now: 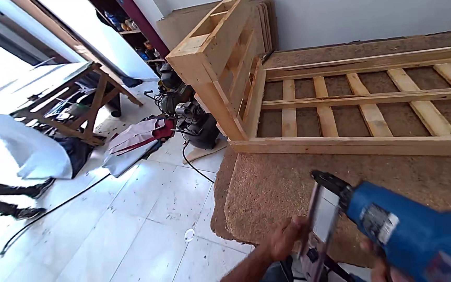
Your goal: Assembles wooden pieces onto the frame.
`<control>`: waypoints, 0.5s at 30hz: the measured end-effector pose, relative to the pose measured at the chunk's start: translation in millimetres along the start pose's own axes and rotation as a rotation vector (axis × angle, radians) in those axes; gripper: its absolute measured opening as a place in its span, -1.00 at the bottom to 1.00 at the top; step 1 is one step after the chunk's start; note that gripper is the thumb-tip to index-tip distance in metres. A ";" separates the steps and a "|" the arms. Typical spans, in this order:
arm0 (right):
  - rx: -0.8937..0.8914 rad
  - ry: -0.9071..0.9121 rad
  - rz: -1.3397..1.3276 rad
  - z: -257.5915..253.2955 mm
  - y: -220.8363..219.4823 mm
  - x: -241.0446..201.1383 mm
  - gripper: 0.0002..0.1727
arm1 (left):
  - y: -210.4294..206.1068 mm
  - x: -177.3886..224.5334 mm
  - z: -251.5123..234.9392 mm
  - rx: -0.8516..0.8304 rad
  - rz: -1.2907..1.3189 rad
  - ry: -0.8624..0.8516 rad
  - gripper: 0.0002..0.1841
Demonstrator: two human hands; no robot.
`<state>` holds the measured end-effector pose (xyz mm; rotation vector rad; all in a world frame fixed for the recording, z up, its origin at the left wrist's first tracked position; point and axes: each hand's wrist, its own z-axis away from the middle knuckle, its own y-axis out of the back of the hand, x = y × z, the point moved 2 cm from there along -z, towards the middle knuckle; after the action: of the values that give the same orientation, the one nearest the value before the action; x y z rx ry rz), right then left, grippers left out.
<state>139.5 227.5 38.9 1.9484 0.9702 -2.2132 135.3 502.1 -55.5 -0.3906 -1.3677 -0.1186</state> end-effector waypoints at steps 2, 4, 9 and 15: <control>-0.078 -0.016 -0.125 -68.6 -7.9 2.2 -0.60 | 21.8 27.4 -8.5 0.262 -0.060 -0.063 -0.10; -0.091 -0.036 -0.220 -142.3 -23.2 13.7 -0.62 | 62.8 58.4 -20.8 0.497 -0.198 -0.009 -0.19; -0.101 -0.216 -0.296 -279.3 -56.3 42.7 -0.63 | 157.5 93.0 -49.0 0.742 -0.250 0.122 -0.24; -0.155 -0.348 -0.362 -336.5 -65.4 66.4 -0.59 | 195.3 87.3 -55.5 0.837 -0.275 0.202 -0.21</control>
<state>395.2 462.2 0.5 1.3449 1.4688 -2.4489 264.9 677.4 -18.8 0.4991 -1.1470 0.1862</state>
